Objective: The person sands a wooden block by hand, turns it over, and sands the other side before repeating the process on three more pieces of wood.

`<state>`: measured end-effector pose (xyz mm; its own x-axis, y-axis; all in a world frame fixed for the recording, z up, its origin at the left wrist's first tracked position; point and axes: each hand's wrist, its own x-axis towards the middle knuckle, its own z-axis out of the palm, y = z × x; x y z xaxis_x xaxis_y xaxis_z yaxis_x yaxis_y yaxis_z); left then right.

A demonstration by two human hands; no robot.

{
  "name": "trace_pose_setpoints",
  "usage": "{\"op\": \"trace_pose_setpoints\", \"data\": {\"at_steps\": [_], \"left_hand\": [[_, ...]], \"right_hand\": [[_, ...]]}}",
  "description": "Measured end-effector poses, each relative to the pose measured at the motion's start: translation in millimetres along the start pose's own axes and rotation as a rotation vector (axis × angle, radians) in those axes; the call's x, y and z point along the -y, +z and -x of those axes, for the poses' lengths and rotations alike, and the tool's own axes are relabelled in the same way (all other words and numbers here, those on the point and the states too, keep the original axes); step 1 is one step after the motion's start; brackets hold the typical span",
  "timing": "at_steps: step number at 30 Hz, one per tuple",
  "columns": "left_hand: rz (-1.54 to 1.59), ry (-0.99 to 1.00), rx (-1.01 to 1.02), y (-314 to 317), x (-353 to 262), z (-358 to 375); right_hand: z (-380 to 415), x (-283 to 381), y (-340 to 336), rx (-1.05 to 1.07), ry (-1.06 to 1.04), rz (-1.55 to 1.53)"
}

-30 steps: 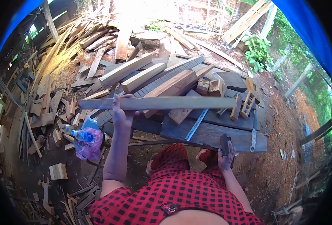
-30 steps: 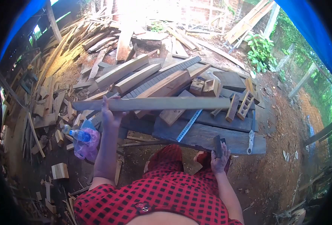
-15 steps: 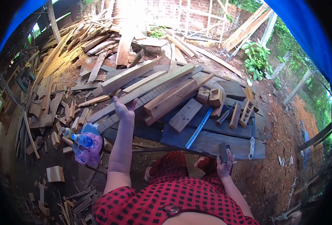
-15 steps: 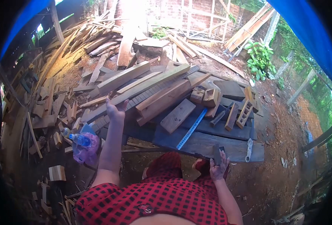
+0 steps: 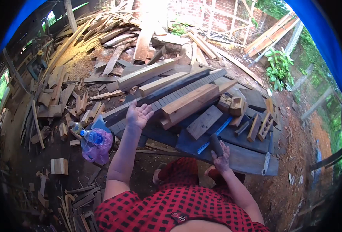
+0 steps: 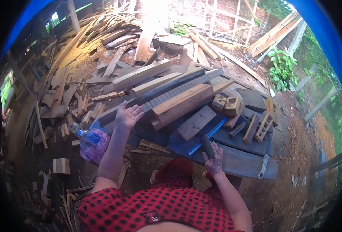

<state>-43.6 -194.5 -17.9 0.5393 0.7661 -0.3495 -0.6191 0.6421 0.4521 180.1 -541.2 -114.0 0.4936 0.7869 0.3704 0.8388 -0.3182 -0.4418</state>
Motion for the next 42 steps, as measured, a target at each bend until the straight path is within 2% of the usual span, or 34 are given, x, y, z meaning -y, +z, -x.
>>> {"op": "trace_pose_setpoints", "data": {"at_steps": [3,5,7,9,11,12,14,15,17,18,20,24,26,30,32,33,35,36,37,39,42], "left_hand": [[-0.094,-0.025,-0.017,10.2,-11.1,14.2],[-0.278,-0.033,0.274,12.3,-23.1,10.8],[-0.339,0.013,0.268,24.8,-39.0,-7.2],[-0.858,0.353,0.126,35.7,-56.9,-39.9],[-1.194,0.557,-0.033,22.0,-80.5,-97.3],[-1.195,0.561,-0.025,19.0,-90.9,-112.2],[-2.102,1.094,-0.465,15.3,-108.6,-135.5],[-2.103,1.101,-0.448,11.2,-114.3,-146.5],[-2.195,0.938,-0.558,3.7,-123.2,-165.5],[-2.195,0.944,-0.537,3.8,-127.5,-170.3],[-2.147,0.524,-0.501,2.6,-129.8,-177.9],[-2.196,0.533,-0.524,4.2,-129.0,-181.5],[-2.291,0.500,-0.646,7.2,-124.4,-177.0],[-2.248,0.596,-0.534,-1.2,-117.9,-163.0],[-2.169,0.891,-0.342,-14.8,-114.5,-165.5],[-2.178,0.899,-0.333,-24.7,-111.9,-171.9],[-1.909,1.049,-0.081,-34.2,-103.3,-174.5],[-1.909,1.161,-0.092,-33.7,-94.4,-169.3],[-1.913,1.164,-0.086,-29.0,-89.7,-167.6],[-1.876,1.378,-0.035,-8.1,-80.5,-151.9],[-1.832,1.406,0.008,46.2,-75.5,-134.3]], "right_hand": [[-1.1,-2.7,7.2,-0.004,-0.004,-0.002],[-0.3,-1.5,9.0,0.020,-0.024,0.021],[-1.1,-0.2,9.0,0.005,-0.034,0.059],[-4.2,6.3,4.7,0.025,-0.035,0.071],[-3.4,6.2,6.3,0.032,-0.027,0.085],[-1.5,3.2,7.5,0.054,-0.023,0.112],[-3.9,1.5,8.4,0.064,-0.007,0.141],[-5.0,2.9,7.0,0.079,-0.016,0.149],[-5.4,3.8,7.5,0.089,-0.011,0.164],[-6.1,3.4,8.5,0.089,-0.012,0.156],[-5.0,2.7,7.7,0.081,0.006,0.158],[-5.9,1.7,8.1,0.113,0.007,0.158],[-6.2,1.0,9.3,0.104,0.009,0.163],[-5.2,2.4,7.1,0.087,0.023,0.132],[-6.8,3.0,7.9,0.081,0.020,0.140],[-6.2,1.9,8.3,0.090,0.007,0.166],[-5.5,0.9,8.6,0.096,-0.001,0.188],[-5.0,0.7,8.7,0.094,-0.005,0.189],[-4.9,0.5,8.3,0.092,-0.011,0.190],[-4.5,1.0,7.2,0.086,-0.002,0.174],[-4.4,1.9,7.1,0.091,0.003,0.160]]}}
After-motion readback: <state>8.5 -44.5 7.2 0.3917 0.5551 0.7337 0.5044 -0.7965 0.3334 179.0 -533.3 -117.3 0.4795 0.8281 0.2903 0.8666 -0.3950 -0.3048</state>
